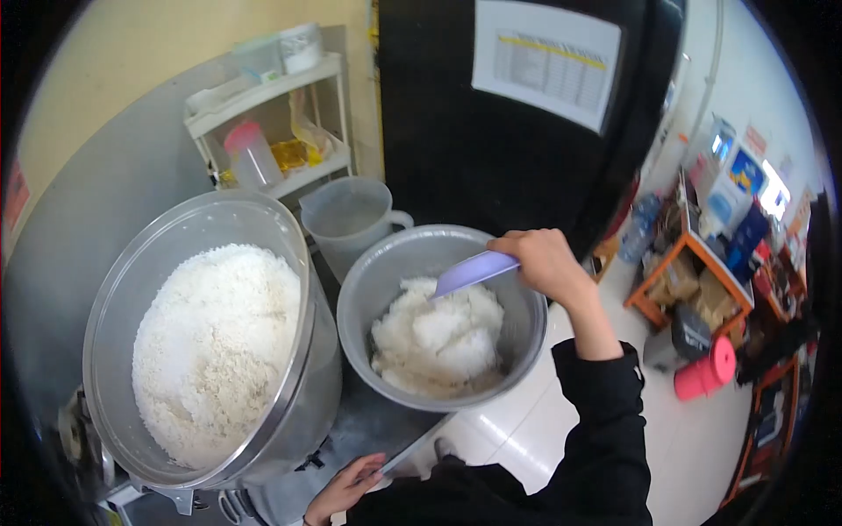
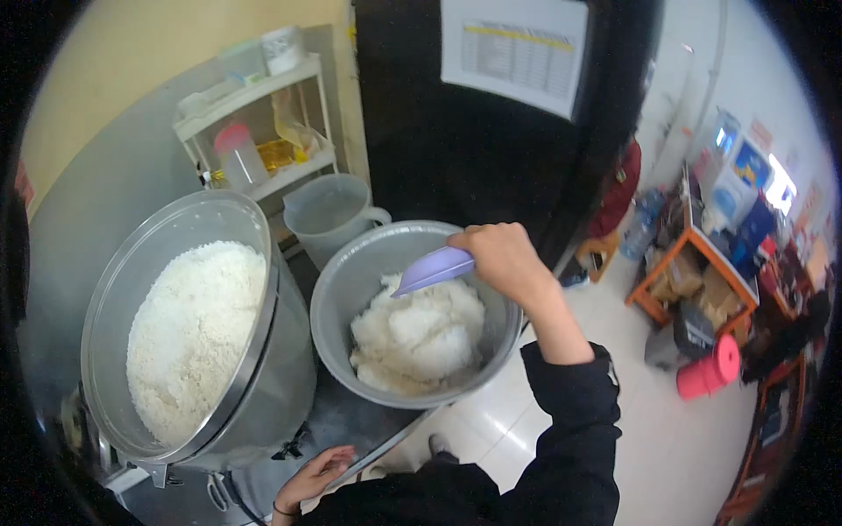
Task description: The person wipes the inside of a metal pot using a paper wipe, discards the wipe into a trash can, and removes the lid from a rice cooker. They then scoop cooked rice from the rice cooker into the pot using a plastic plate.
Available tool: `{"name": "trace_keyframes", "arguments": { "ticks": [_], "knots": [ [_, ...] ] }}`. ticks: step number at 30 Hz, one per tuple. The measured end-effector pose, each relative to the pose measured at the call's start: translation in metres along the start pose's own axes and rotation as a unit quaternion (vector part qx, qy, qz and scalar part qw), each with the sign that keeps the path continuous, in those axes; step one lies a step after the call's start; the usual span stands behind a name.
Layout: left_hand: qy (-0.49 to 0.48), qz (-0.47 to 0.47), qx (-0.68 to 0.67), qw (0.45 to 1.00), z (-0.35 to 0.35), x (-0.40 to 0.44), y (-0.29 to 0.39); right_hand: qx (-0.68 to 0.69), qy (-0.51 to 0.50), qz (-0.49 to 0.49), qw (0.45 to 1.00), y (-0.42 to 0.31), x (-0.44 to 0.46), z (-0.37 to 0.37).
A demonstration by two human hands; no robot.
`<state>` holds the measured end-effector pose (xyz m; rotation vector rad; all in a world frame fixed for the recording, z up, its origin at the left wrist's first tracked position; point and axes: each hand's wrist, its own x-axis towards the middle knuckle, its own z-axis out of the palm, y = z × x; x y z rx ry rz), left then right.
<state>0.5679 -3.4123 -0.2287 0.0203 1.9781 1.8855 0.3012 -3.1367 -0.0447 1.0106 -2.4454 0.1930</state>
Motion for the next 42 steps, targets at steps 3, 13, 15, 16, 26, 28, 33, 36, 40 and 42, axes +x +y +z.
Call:
{"name": "trace_keyframes", "arguments": {
  "ticks": [3,13,15,16,26,28,33,36,40,42],
  "knots": [
    [0.033,-0.009,-0.049,0.998,0.005,-0.006,0.007,-0.027,-0.118,-0.055,0.991,-0.007,0.028,-0.022],
    [0.121,0.119,-0.153,0.973,0.016,-0.064,0.042,-0.034,-0.356,-0.208,0.910,0.005,-0.008,0.083],
    [0.122,0.156,-0.174,0.965,0.015,-0.069,0.036,-0.052,-0.346,-0.237,0.906,0.004,-0.006,0.087],
    [0.124,0.173,-0.184,0.960,0.016,-0.073,0.034,-0.059,-0.342,-0.252,0.903,0.001,-0.005,0.087],
    [0.128,0.175,-0.167,0.962,0.001,-0.079,0.054,-0.082,-0.246,-0.157,0.953,-0.019,0.017,0.117],
    [0.120,0.192,-0.184,0.956,-0.001,-0.074,0.053,-0.052,-0.264,-0.113,0.957,-0.008,0.019,0.142],
    [0.040,0.258,-0.172,0.950,-0.004,-0.077,0.067,-0.032,-0.270,-0.120,0.955,0.011,0.055,0.146],
    [0.041,0.288,-0.176,0.940,-0.011,-0.081,0.072,-0.068,-0.210,-0.041,0.975,-0.028,0.072,0.078],
    [0.078,0.319,-0.193,0.924,-0.021,-0.099,0.062,-0.074,-0.249,0.056,0.964,-0.063,0.042,0.040],
    [0.103,0.343,-0.201,0.912,-0.028,-0.112,0.058,-0.070,-0.289,0.062,0.953,-0.065,0.015,0.086]
  ]
}}
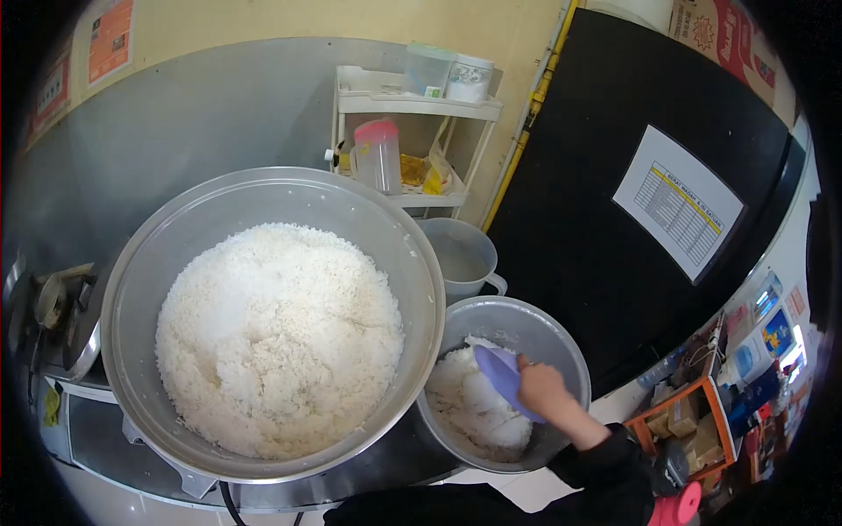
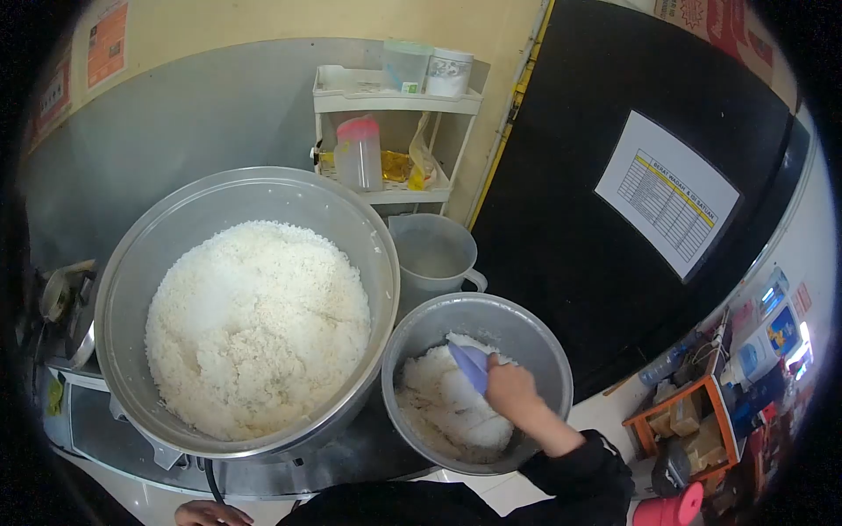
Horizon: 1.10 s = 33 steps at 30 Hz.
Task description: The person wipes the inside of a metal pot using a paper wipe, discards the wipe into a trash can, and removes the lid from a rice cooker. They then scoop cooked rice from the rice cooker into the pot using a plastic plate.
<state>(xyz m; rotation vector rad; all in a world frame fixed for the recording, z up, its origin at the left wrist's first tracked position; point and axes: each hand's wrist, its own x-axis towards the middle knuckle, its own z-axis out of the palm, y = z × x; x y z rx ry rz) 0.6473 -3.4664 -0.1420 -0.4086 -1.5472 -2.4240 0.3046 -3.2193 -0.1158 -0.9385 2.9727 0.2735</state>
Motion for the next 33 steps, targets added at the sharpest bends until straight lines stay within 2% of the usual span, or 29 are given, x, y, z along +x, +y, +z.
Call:
{"name": "trace_keyframes", "arguments": {
  "ticks": [5,6,8,9,10,11,12,14,15,16,17,18,19,20,21,22,24,25,26,28,32,33],
  "knots": [
    [0.032,0.110,-0.014,0.993,-0.023,-0.030,0.013,0.014,0.032,-0.030,0.999,-0.027,0.027,0.084],
    [0.038,0.142,-0.013,0.989,-0.029,-0.036,0.016,0.024,-0.015,-0.026,0.999,-0.020,0.039,0.090],
    [0.054,0.208,0.006,0.977,-0.039,-0.050,0.025,0.047,-0.096,-0.039,0.993,0.008,0.085,0.079],
    [0.066,0.244,0.025,0.967,-0.043,-0.058,0.029,0.130,-0.083,-0.057,0.986,0.022,0.085,0.055],
    [0.085,0.282,0.050,0.954,-0.047,-0.063,0.033,0.121,-0.119,-0.034,0.985,0.027,0.083,0.031],
    [0.108,0.318,0.081,0.939,-0.048,-0.067,0.037,0.083,-0.032,-0.036,0.995,0.031,0.076,0.007],
    [0.170,0.338,0.110,0.919,-0.042,-0.058,0.046,0.026,-0.074,0.019,0.997,0.016,0.054,-0.059],
    [0.351,0.351,0.248,0.832,-0.056,-0.062,0.044,0.150,0.052,0.015,0.987,0.016,0.020,-0.132],
    [0.398,0.361,0.289,0.792,-0.052,-0.047,0.050,0.237,0.138,-0.054,0.960,0.008,0.006,-0.160],
    [0.415,0.376,0.351,0.751,-0.057,-0.038,0.053,0.244,0.160,-0.068,0.954,-0.009,-0.008,-0.192],
    [0.421,0.394,0.389,0.719,-0.055,-0.025,0.057,0.181,0.360,-0.049,0.914,-0.004,-0.005,-0.184],
    [0.424,0.412,0.424,0.685,-0.053,-0.013,0.061,0.229,0.287,-0.049,0.929,-0.041,-0.009,-0.224],
    [0.434,0.407,0.480,0.645,-0.053,-0.006,0.065,0.238,0.315,-0.056,0.917,-0.058,-0.001,-0.235],
    [0.441,0.401,0.532,0.601,-0.052,-0.001,0.068,0.283,0.254,-0.149,0.913,-0.081,0.014,-0.245],
    [0.437,0.393,0.547,0.596,-0.049,0.005,0.070,0.322,0.191,-0.239,0.896,-0.105,0.034,-0.250],
    [0.428,0.390,0.547,0.604,-0.047,0.010,0.072,0.320,0.175,-0.302,0.881,-0.127,0.057,-0.242],
    [0.413,0.384,0.546,0.620,-0.044,0.020,0.072,0.289,0.079,-0.383,0.874,-0.181,0.107,-0.218],
    [0.404,0.361,0.559,0.628,-0.044,0.021,0.073,0.249,0.051,-0.388,0.886,-0.208,0.120,-0.209],
    [0.409,0.352,0.556,0.632,-0.041,0.026,0.073,0.226,0.080,-0.424,0.873,-0.227,0.148,-0.185],
    [0.421,0.329,0.551,0.641,-0.036,0.036,0.072,0.166,0.076,-0.451,0.874,-0.259,0.170,-0.164],
    [0.426,0.301,0.605,0.601,-0.035,0.030,0.071,0.151,-0.037,-0.483,0.862,-0.288,0.198,-0.177],
    [0.405,0.330,0.597,0.609,-0.036,0.031,0.076,0.144,-0.052,-0.485,0.861,-0.297,0.202,-0.175]
  ]
}}
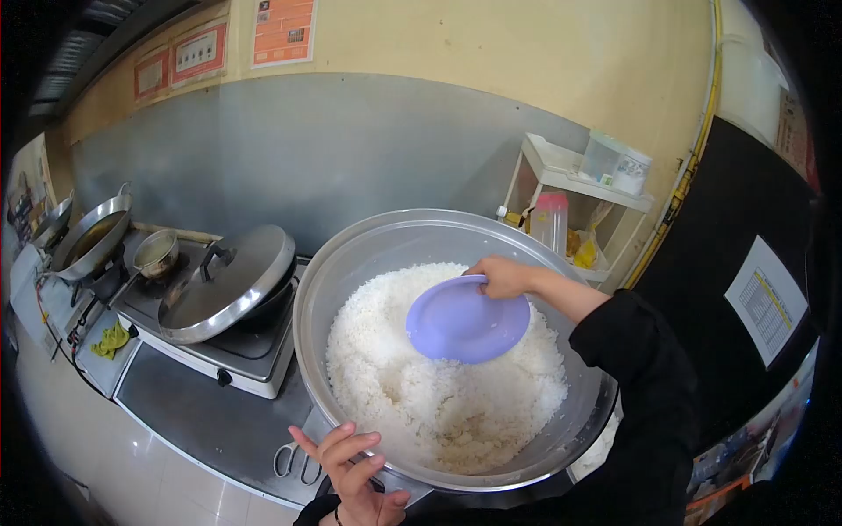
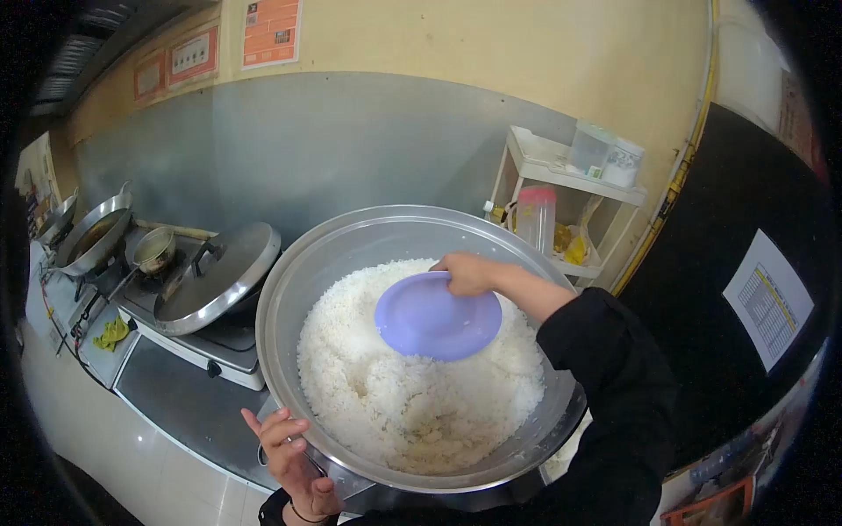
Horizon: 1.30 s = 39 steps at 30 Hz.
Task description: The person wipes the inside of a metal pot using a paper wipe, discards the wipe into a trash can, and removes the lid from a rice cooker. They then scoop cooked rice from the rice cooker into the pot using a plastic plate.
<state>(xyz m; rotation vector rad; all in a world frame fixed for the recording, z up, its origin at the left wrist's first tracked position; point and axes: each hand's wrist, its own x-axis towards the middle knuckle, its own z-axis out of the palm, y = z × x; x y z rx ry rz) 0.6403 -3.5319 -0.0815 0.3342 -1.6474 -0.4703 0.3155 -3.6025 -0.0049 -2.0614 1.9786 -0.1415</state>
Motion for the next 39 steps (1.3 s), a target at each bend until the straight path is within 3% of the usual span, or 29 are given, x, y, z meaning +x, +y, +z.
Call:
{"name": "trace_keyframes", "arguments": {
  "ticks": [9,16,23,29,32,34,39],
  "knots": [
    [0.091,-0.012,0.059,0.994,0.006,-0.017,-0.008,0.066,-0.168,0.012,0.984,-0.008,0.053,0.019],
    [0.038,-0.033,0.070,0.996,-0.005,-0.017,-0.005,0.028,-0.289,0.025,0.957,-0.030,0.092,0.042],
    [0.062,-0.086,0.034,0.994,-0.003,-0.013,0.001,0.041,-0.319,0.020,0.947,-0.026,0.093,0.059],
    [0.037,-0.047,0.072,0.996,-0.005,-0.013,-0.001,0.103,-0.326,0.049,0.938,-0.015,0.079,0.080],
    [0.054,-0.098,0.021,0.993,-0.003,-0.013,0.001,0.116,-0.346,0.053,0.930,-0.011,0.076,0.088],
    [0.067,-0.074,0.052,0.994,-0.004,-0.012,0.003,0.168,-0.361,0.092,0.913,-0.014,0.068,0.093],
    [0.068,-0.044,0.102,0.991,-0.002,-0.018,-0.004,0.197,-0.351,0.065,0.913,-0.002,0.049,0.099]
  ]
}}
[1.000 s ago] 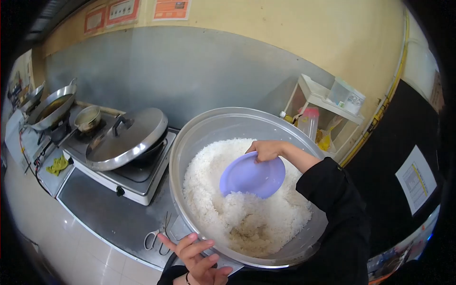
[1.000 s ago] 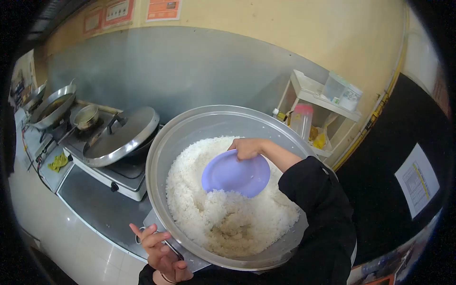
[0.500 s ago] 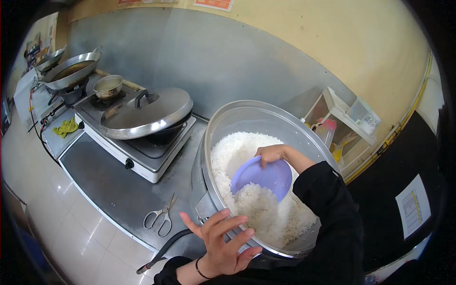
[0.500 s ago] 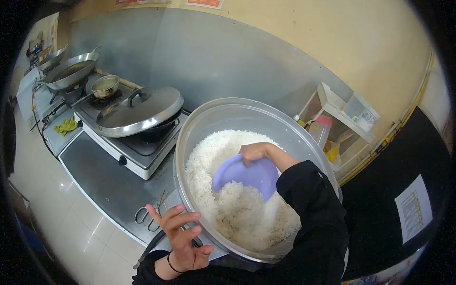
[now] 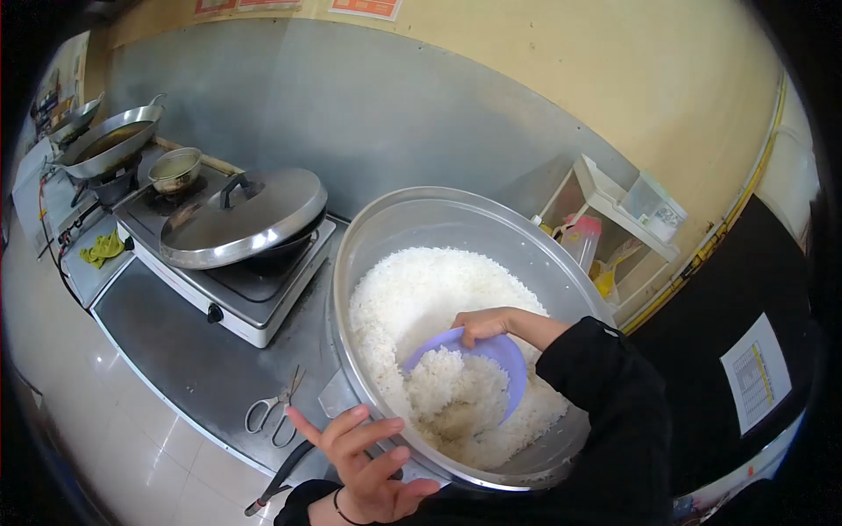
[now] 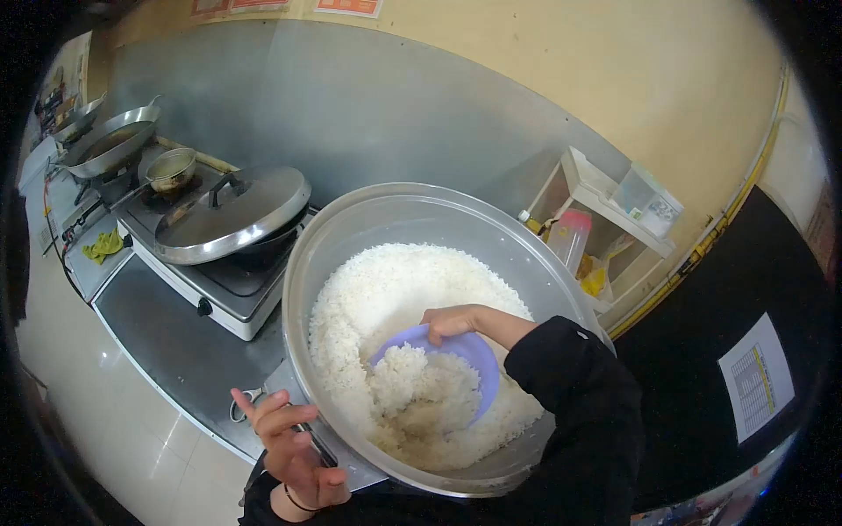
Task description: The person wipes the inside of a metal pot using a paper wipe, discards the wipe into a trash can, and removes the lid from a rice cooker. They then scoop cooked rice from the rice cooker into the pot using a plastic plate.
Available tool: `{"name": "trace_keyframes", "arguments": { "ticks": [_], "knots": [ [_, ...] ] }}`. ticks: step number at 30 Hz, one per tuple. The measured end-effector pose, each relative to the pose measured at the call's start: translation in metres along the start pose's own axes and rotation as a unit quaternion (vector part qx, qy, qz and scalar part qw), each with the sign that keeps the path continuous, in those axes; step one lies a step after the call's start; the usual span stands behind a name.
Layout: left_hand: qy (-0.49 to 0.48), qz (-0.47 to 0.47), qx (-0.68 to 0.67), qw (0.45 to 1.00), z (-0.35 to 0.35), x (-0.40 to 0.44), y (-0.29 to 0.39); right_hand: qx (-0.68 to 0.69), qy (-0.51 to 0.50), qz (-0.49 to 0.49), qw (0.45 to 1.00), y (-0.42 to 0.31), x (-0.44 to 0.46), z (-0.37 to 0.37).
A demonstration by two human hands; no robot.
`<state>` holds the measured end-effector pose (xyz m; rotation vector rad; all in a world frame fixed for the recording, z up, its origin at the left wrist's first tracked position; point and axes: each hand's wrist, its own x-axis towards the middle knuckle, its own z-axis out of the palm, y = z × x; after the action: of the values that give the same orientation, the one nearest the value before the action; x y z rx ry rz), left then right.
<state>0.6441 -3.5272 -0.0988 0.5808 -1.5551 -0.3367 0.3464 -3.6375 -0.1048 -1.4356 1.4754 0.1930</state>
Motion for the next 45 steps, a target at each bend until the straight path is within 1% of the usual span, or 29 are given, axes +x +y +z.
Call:
{"name": "trace_keyframes", "arguments": {
  "ticks": [2,3,6,7,10,11,14,15,17,18,20,21,23,24,26,27,30,32,33,34,35,36,37,39,40,41,42,44,45],
  "knots": [
    [0.007,0.002,0.011,1.000,-0.001,0.000,0.001,-0.032,0.015,-0.035,0.999,0.012,-0.012,0.002],
    [0.014,-0.002,0.017,1.000,-0.001,0.000,0.002,-0.009,0.023,-0.043,0.999,0.012,-0.025,0.004],
    [0.032,-0.002,0.027,0.999,0.000,0.000,0.002,0.051,0.096,-0.056,0.992,0.010,-0.068,0.014],
    [0.035,0.036,-0.018,0.999,0.001,0.004,-0.001,0.083,0.096,-0.037,0.991,0.017,-0.077,0.013],
    [0.030,0.031,-0.002,0.999,0.001,0.001,-0.002,0.172,0.094,0.011,0.981,0.039,-0.095,0.012],
    [-0.010,0.002,0.008,1.000,-0.005,0.001,0.001,0.190,0.090,0.022,0.977,0.046,-0.093,0.010],
    [0.023,0.020,0.022,0.999,0.000,-0.003,-0.002,0.229,0.068,0.058,0.969,0.050,-0.089,-0.003],
    [0.035,0.003,0.034,0.999,0.001,-0.004,0.000,0.241,0.058,0.073,0.966,0.046,-0.089,-0.006],
    [0.063,-0.031,0.057,0.996,0.005,-0.007,0.006,0.256,0.100,0.133,0.952,0.031,-0.096,-0.004],
    [0.064,-0.033,0.054,0.996,0.006,-0.008,0.006,0.262,0.122,0.163,0.943,0.026,-0.098,-0.002],
    [0.068,-0.034,0.048,0.996,0.007,-0.009,0.005,0.295,0.048,0.120,0.947,0.055,-0.076,0.007],
    [0.055,-0.012,0.025,0.998,0.006,-0.007,0.002,0.309,0.011,0.097,0.946,0.058,-0.070,0.009],
    [0.025,0.032,-0.017,0.999,0.000,-0.003,-0.004,0.303,-0.018,0.066,0.951,0.047,-0.056,0.012],
    [0.046,0.016,-0.006,0.999,0.003,-0.004,-0.003,0.299,-0.031,0.049,0.952,0.037,-0.049,0.014],
    [0.092,-0.011,0.016,0.996,0.011,-0.007,0.001,0.304,-0.038,0.037,0.951,0.022,-0.035,0.018],
    [0.095,-0.008,0.018,0.995,0.011,-0.007,0.000,0.302,-0.040,0.029,0.952,0.017,-0.030,0.017],
    [0.098,-0.004,0.024,0.995,0.010,-0.009,-0.002,0.302,0.032,0.031,0.952,0.014,-0.034,0.023],
    [0.097,0.002,0.025,0.995,0.009,-0.011,-0.006,0.289,0.059,0.018,0.955,0.033,-0.045,0.025],
    [0.087,0.000,0.030,0.996,0.008,-0.010,-0.004,0.328,0.048,-0.001,0.943,0.051,-0.054,0.028],
    [0.197,-0.044,-0.060,0.977,0.018,-0.003,0.005,0.368,0.039,-0.020,0.929,0.065,-0.062,0.029],
    [0.304,-0.087,-0.152,0.937,0.037,0.008,0.020,0.393,0.087,-0.013,0.915,0.057,-0.079,0.034],
    [0.208,-0.031,-0.079,0.974,0.023,0.002,0.009,0.424,0.133,-0.003,0.896,0.046,-0.102,0.048],
    [0.117,0.038,-0.016,0.992,0.010,-0.003,-0.003,0.462,0.164,-0.003,0.872,0.041,-0.115,0.060],
    [0.149,0.045,-0.038,0.987,0.014,-0.002,-0.006,0.533,0.226,-0.009,0.816,0.032,-0.133,0.076],
    [0.159,0.046,-0.048,0.985,0.015,-0.003,-0.005,0.561,0.227,-0.002,0.796,0.026,-0.140,0.081],
    [0.171,0.069,-0.021,0.983,0.015,-0.001,-0.006,0.588,0.227,0.004,0.776,0.017,-0.146,0.082],
    [0.183,0.042,0.000,0.982,0.015,-0.006,-0.004,0.616,0.225,0.008,0.755,0.011,-0.151,0.081],
    [0.209,-0.002,0.042,0.977,0.015,-0.013,0.000,0.634,0.239,-0.047,0.734,0.010,-0.157,0.074],
    [0.203,0.010,0.062,0.977,0.014,-0.013,0.001,0.646,0.248,-0.072,0.719,0.011,-0.162,0.073]
  ]
}}
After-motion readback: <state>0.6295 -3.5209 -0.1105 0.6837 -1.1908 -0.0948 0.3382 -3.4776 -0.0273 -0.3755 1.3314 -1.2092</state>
